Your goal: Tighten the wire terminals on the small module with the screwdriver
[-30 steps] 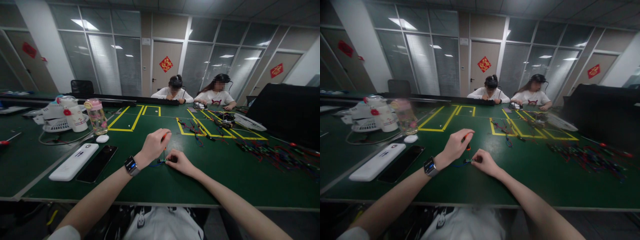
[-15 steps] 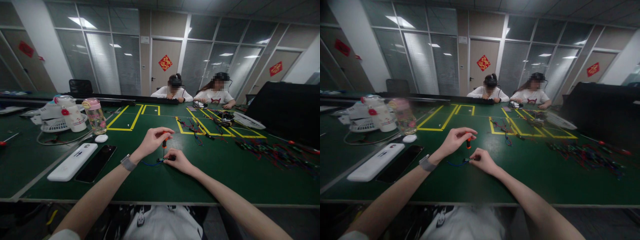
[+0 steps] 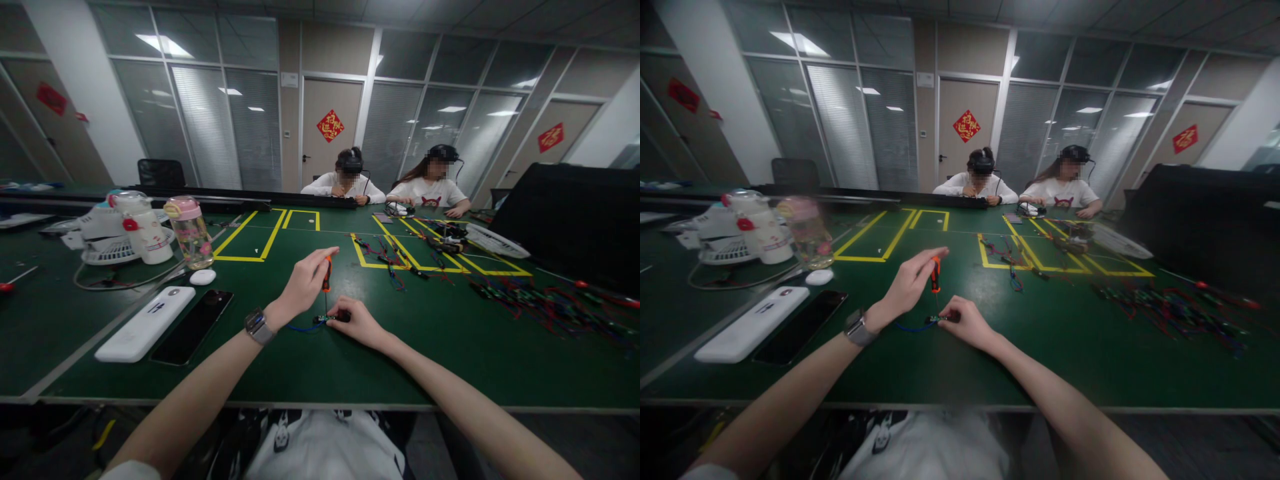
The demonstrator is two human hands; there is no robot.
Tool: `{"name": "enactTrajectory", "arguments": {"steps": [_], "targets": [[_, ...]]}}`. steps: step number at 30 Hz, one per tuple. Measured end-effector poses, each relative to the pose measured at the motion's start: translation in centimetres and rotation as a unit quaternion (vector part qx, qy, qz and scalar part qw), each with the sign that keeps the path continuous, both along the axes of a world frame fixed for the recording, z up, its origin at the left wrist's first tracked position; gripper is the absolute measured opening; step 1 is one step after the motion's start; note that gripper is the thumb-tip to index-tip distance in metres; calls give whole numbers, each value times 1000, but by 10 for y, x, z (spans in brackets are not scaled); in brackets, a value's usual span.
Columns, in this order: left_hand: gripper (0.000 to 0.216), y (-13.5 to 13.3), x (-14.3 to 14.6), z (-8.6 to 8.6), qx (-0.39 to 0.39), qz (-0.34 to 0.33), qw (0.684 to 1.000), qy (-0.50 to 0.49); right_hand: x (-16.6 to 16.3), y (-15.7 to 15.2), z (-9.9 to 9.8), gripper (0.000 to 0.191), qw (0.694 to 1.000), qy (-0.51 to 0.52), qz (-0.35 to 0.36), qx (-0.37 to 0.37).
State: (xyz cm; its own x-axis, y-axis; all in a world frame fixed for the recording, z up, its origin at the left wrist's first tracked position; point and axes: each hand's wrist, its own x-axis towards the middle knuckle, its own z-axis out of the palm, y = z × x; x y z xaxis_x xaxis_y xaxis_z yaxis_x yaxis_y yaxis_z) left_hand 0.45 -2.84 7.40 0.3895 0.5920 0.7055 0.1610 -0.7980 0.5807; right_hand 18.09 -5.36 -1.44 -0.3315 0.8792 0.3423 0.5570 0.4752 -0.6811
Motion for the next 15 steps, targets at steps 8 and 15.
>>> {"name": "enactTrajectory", "arguments": {"steps": [8,15], "targets": [[30,9,-2,1,-162,-123,975,-94,-1,0,0,5,1000,6,2,-10],[15,1,3,3,-95,-87,987,-94,0,1,-1,6,1000,11,3,-9]]}}
